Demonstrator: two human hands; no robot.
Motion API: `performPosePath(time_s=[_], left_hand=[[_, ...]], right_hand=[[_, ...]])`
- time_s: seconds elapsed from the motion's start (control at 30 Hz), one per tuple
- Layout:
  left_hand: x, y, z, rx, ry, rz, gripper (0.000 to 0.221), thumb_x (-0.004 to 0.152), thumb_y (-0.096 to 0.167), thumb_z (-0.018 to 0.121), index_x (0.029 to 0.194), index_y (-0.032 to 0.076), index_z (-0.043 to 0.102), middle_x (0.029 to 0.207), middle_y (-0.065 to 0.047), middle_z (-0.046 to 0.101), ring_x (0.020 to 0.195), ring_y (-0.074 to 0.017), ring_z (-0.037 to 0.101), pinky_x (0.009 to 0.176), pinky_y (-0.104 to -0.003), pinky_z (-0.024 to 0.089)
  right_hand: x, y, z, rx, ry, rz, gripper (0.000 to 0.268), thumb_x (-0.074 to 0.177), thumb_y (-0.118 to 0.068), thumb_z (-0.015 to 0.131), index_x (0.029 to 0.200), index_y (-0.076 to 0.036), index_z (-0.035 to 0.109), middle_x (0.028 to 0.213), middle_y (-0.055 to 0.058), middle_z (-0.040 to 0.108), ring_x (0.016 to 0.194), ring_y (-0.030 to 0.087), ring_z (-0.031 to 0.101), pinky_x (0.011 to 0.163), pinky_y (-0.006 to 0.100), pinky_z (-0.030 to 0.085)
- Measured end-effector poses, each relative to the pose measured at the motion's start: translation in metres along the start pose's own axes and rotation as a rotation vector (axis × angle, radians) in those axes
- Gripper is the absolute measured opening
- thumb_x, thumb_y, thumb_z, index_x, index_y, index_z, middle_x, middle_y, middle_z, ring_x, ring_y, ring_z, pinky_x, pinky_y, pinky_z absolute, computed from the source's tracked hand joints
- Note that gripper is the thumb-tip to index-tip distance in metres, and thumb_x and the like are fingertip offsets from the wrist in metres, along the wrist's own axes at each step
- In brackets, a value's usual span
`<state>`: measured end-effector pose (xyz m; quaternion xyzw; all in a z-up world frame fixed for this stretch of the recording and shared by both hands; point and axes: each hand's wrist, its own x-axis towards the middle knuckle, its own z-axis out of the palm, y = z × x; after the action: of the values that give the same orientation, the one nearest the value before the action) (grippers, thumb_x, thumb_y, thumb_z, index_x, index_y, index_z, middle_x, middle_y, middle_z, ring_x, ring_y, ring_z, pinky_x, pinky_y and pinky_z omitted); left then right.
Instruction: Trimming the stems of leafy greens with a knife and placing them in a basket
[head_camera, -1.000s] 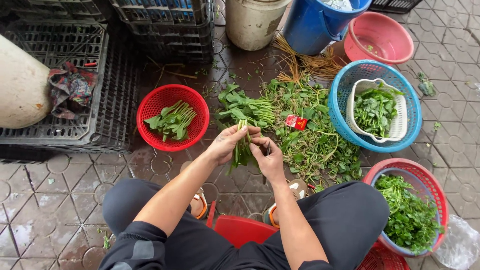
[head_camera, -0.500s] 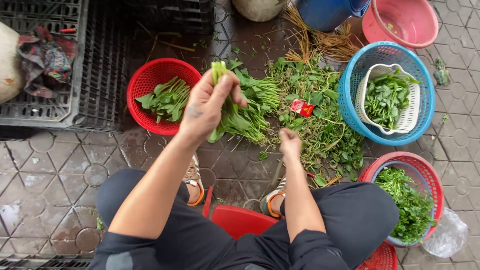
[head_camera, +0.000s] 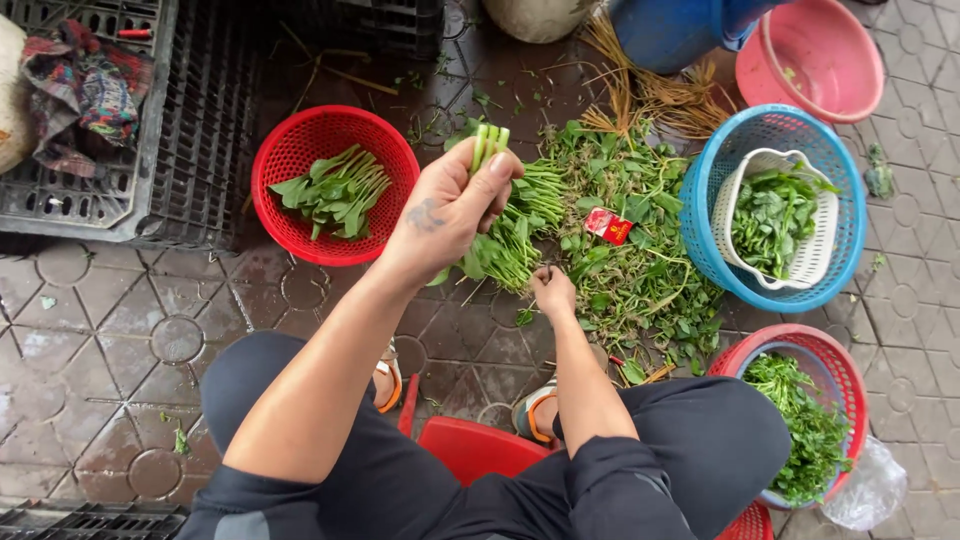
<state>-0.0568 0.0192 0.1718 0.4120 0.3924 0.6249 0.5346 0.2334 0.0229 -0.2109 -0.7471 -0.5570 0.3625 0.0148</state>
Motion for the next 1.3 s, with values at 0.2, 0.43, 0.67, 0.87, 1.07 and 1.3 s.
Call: performPosePath(time_s=[0.2, 0.43, 0.67, 0.87, 1.07, 1.3], left_hand=[[0.007, -0.02, 0.015, 0.699, -0.227, -0.163, 0.018, 0.094, 0.018, 0.077, 0.101, 0.003, 0.069, 0.072, -0.01, 0.065, 0.055, -0.0186, 0.056, 0.055, -0.033, 0.05], [-0.009, -0.097, 0.031, 1.149, -0.706, -0.173, 0.028, 0.086, 0.037, 0.083, 0.1, 0.015, 0.075, 0.097, -0.005, 0.073, 0.095, -0.0282, 0.073, 0.089, -0.048, 0.058], [-0.026, -0.117, 0.003, 0.854, -0.53, -0.402, 0.02, 0.08, 0.036, 0.078, 0.088, 0.017, 0.079, 0.082, -0.007, 0.078, 0.094, -0.0328, 0.073, 0.086, -0.042, 0.056], [-0.035, -0.119, -0.024, 0.656, -0.361, -0.539, 0.018, 0.079, 0.035, 0.08, 0.084, 0.018, 0.08, 0.07, 0.003, 0.077, 0.077, -0.0111, 0.071, 0.074, -0.024, 0.052], [-0.042, -0.114, -0.018, 0.589, -0.395, -0.598, 0.016, 0.077, 0.033, 0.083, 0.082, 0.018, 0.081, 0.069, 0.004, 0.077, 0.068, -0.0075, 0.067, 0.067, -0.019, 0.049], [-0.04, -0.15, 0.001, 0.324, -0.132, -0.581, 0.027, 0.074, 0.026, 0.089, 0.094, 0.009, 0.08, 0.075, -0.001, 0.077, 0.069, -0.0081, 0.064, 0.067, -0.017, 0.048]], right_hand=[[-0.11, -0.079, -0.115, 0.679, 0.0, -0.138, 0.018, 0.088, -0.013, 0.072, 0.105, -0.008, 0.075, 0.076, 0.005, 0.07, 0.053, 0.004, 0.049, 0.046, 0.017, 0.045], [-0.171, -0.101, -0.183, 0.949, -0.217, -0.325, 0.019, 0.092, -0.005, 0.072, 0.11, 0.001, 0.072, 0.077, 0.009, 0.067, 0.049, 0.0, 0.043, 0.045, 0.015, 0.037], [-0.2, -0.121, -0.175, 1.138, -0.277, -0.257, 0.076, 0.1, -0.061, 0.04, 0.141, 0.003, 0.05, 0.095, 0.007, 0.053, 0.052, 0.001, 0.037, 0.042, 0.015, 0.033], [-0.202, -0.128, -0.136, 1.241, -0.336, -0.344, 0.055, 0.106, -0.037, 0.054, 0.15, -0.005, 0.048, 0.111, 0.004, 0.052, 0.069, 0.008, 0.051, 0.052, 0.018, 0.04], [-0.184, -0.132, -0.115, 1.35, -0.225, -0.4, 0.03, 0.102, -0.025, 0.068, 0.128, -0.012, 0.069, 0.073, 0.001, 0.061, 0.061, 0.008, 0.057, 0.051, 0.021, 0.045], [-0.188, -0.137, -0.134, 1.318, -0.137, -0.341, 0.049, 0.094, -0.041, 0.076, 0.128, -0.009, 0.06, 0.1, 0.0, 0.064, 0.053, 0.002, 0.05, 0.045, 0.018, 0.041]])
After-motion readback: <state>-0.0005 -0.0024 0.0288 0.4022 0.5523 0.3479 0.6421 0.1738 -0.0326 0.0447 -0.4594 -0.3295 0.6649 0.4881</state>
